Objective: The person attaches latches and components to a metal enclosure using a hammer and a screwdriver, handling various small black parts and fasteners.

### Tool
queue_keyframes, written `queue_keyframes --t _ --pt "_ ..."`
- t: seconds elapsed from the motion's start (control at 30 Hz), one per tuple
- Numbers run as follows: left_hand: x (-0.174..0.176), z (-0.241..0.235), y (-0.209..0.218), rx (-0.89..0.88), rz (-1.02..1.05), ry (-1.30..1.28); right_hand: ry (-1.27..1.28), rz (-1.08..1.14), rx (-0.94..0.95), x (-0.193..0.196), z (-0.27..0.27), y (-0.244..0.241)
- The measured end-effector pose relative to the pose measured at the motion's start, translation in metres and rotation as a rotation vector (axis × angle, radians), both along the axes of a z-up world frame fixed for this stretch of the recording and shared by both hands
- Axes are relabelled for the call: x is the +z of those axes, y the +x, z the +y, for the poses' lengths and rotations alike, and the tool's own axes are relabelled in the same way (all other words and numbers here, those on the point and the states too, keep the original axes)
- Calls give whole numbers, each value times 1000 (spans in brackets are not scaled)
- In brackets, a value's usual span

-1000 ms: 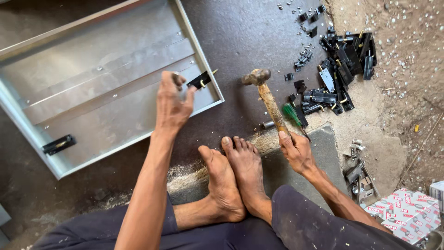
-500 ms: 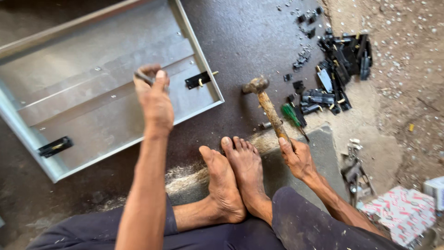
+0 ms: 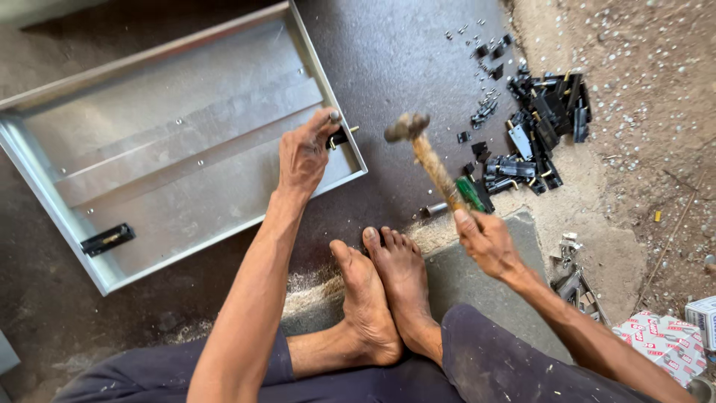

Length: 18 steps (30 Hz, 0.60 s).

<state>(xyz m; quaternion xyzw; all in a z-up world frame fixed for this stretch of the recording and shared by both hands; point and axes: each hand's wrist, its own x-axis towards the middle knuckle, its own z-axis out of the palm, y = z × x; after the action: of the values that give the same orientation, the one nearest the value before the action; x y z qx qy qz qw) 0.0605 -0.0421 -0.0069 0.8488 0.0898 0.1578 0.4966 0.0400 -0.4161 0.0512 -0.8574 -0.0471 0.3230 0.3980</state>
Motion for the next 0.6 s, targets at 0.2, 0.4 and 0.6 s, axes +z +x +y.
queue_keyframes --t 0.2,0.4,0.6 --pt "-4 -2 -3 -2 -96 79 788 -564 20 69 40 33" --pt "-14 -7 -10 37 -98 107 147 -395 297 53 63 19" --pt "-19 -5 -11 27 -120 88 130 -399 232 56 64 14"
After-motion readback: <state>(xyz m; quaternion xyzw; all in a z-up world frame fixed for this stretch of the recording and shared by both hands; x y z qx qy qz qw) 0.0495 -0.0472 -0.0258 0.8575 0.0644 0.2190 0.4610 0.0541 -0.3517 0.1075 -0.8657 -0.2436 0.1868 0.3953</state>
